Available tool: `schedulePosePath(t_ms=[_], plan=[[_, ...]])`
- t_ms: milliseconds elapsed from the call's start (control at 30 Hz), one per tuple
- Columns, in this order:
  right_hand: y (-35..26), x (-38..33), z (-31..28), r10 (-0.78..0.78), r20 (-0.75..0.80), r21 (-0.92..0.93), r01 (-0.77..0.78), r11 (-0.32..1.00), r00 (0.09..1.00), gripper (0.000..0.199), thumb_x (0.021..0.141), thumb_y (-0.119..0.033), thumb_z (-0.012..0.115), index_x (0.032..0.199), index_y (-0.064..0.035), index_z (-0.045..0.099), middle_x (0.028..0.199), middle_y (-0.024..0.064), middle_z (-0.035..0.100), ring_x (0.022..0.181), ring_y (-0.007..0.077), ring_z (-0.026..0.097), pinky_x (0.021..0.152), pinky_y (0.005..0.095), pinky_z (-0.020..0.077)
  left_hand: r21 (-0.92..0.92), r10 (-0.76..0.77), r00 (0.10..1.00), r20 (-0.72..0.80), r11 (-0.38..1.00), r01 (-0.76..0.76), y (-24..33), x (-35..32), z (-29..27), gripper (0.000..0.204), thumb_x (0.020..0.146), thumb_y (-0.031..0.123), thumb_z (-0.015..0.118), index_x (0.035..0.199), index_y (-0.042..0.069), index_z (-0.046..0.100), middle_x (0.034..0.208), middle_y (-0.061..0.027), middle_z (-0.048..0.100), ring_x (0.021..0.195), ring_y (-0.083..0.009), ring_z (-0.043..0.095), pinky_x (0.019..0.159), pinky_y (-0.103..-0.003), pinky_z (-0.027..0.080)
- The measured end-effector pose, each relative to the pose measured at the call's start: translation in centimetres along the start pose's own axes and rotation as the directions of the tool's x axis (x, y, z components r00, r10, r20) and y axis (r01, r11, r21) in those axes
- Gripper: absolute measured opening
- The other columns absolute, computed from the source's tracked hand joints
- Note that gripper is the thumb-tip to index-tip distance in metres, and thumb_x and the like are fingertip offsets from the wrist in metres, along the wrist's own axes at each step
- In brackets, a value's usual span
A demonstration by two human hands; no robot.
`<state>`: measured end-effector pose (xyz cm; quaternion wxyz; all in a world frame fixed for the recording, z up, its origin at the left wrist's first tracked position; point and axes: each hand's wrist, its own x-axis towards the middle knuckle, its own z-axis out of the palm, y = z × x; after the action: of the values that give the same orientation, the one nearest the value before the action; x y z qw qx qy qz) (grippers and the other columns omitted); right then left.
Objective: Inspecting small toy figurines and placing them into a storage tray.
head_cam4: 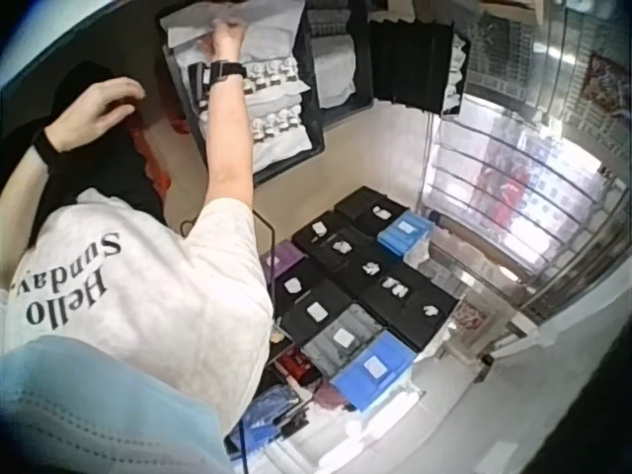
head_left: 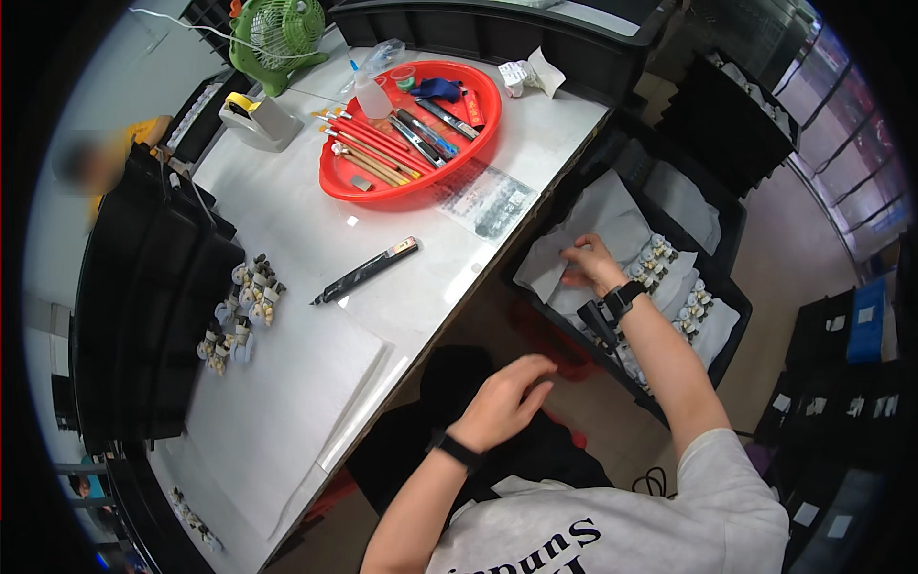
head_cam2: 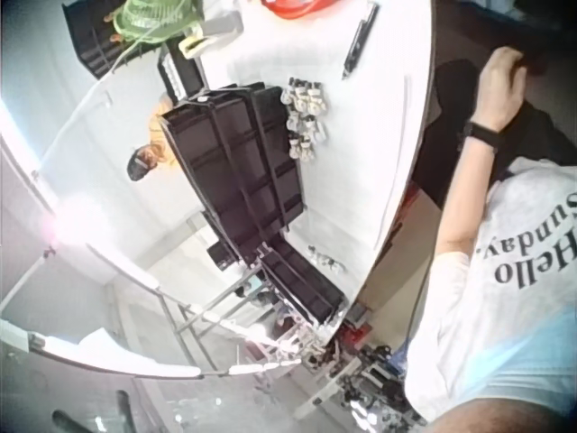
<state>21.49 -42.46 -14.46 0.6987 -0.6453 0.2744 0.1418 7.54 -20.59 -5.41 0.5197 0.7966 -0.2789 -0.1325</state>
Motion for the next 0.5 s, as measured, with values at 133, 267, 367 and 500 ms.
schedulePosePath(t_ms=[133,267,367,500], plan=[[0.0,-0.9,-0.4,-0.095,-0.033,0.073,0.097,0.993,0.995,0.045,0.068,0.004,0.061,0.103,-0.0064,0.036,0.087,0.0095,0.043,0.059,0.0198,0.056,0.050,0.0311,0.0537,0.286,-0.106,0.994,0.036,0.954,0.091,-4.1,5.2,1.9,0.031,0.083,0.018,0.053,0.107,-0.002,0.052,0.119,-0.0212,0.046,0.102,-0.0372,0.049,0.086,-0.040,0.041],[-0.9,-1.4,-1.8,-0.149,-0.081,0.030,0.151,0.988,0.986,0.046,0.064,0.010,0.059,0.103,-0.0046,0.038,0.093,0.0093,0.041,0.063,0.0191,0.057,0.053,0.0282,0.0528,0.399,-0.232,0.970,0.075,0.898,0.184,-5.8,8.1,2.2,0.029,0.086,0.020,0.047,0.104,-0.002,0.051,0.110,-0.0215,0.050,0.097,-0.0377,0.050,0.083,-0.042,0.042],[-1.7,-2.2,-2.2,-0.195,-0.106,0.003,0.196,0.981,0.975,0.041,0.066,0.009,0.057,0.102,-0.0027,0.040,0.092,0.0097,0.043,0.063,0.0188,0.057,0.056,0.0279,0.0533,0.383,-0.170,0.984,0.056,0.914,0.136,-8.5,8.6,2.5,0.027,0.086,0.020,0.046,0.101,-0.002,0.051,0.101,-0.0221,0.052,0.094,-0.0375,0.051,0.081,-0.043,0.042],[-1.7,-2.6,-1.7,-0.007,0.006,-0.063,0.008,0.998,1.000,0.036,0.077,-0.005,0.055,0.107,-0.0016,0.035,0.086,0.0120,0.049,0.072,0.0248,0.061,0.058,0.0353,0.0534,0.309,-0.130,0.992,0.008,0.943,0.121,-10.0,9.0,2.4,0.027,0.087,0.020,0.045,0.101,-0.002,0.052,0.097,-0.0236,0.054,0.092,-0.0381,0.051,0.080,-0.043,0.042]])
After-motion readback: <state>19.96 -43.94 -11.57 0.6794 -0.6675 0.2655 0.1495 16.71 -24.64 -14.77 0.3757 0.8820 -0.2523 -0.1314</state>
